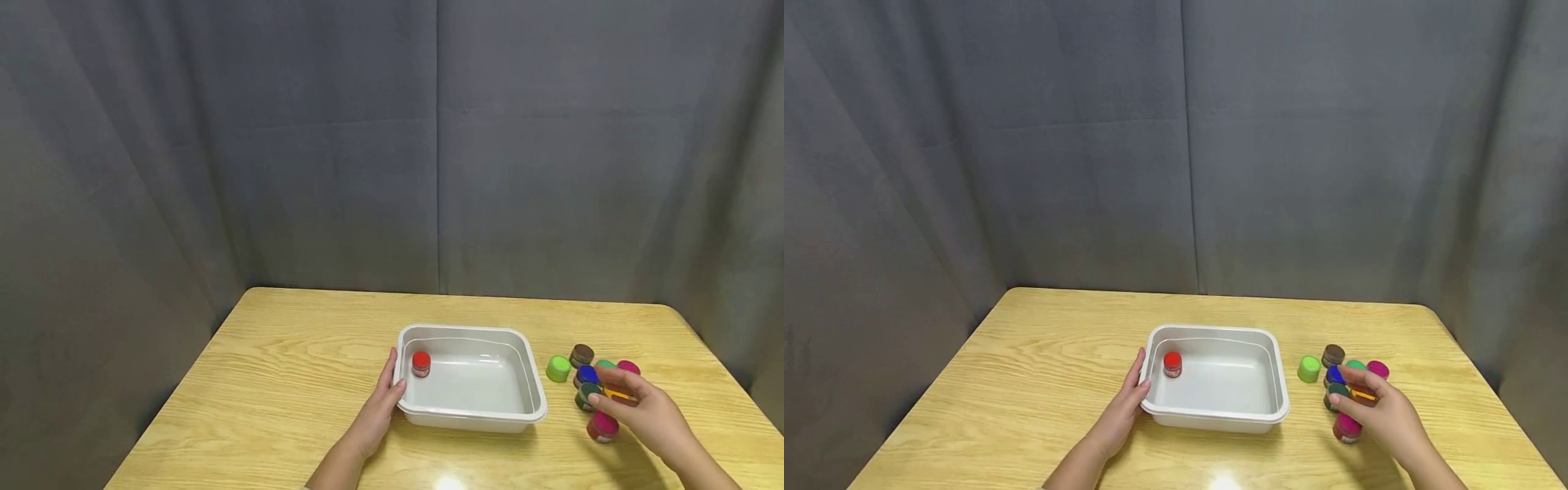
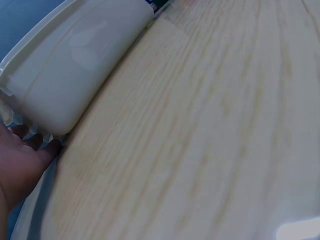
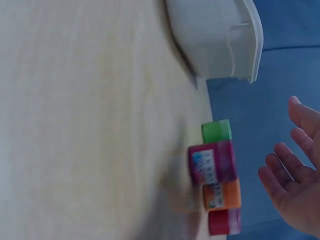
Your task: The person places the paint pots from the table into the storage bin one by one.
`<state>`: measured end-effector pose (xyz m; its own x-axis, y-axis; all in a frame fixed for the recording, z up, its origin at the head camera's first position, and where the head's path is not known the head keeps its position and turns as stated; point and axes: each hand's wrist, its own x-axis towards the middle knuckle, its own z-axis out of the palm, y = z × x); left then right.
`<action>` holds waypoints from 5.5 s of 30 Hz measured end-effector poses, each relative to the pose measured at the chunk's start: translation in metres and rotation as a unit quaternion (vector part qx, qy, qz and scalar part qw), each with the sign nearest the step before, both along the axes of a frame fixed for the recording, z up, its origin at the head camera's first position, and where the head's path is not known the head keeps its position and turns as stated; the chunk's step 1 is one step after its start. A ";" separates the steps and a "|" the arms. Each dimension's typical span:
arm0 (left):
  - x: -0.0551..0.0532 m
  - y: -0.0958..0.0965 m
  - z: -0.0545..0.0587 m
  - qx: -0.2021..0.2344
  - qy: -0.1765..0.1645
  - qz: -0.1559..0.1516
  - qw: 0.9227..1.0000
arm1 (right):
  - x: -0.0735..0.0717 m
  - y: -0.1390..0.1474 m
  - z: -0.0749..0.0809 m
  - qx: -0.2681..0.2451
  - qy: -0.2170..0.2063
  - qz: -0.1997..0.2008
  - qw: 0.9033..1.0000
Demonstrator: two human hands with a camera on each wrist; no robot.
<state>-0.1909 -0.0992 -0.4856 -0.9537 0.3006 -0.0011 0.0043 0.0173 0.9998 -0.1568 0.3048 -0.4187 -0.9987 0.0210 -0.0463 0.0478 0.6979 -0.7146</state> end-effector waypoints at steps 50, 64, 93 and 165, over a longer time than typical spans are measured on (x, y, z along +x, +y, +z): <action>0.001 0.001 0.001 -0.002 -0.001 -0.001 1.000 | 0.012 0.015 -0.050 -0.035 -0.105 -0.069 0.991; 0.001 0.003 0.001 -0.007 0.002 -0.002 1.000 | 0.013 0.013 -0.044 -0.026 -0.091 -0.073 0.993; -0.001 0.003 0.001 -0.008 -0.003 -0.001 1.000 | 0.003 -0.017 -0.004 -0.049 0.006 -0.030 0.998; 0.002 0.003 0.003 0.007 0.004 -0.002 1.000 | -0.102 -0.180 -0.001 -0.166 -0.025 0.087 0.982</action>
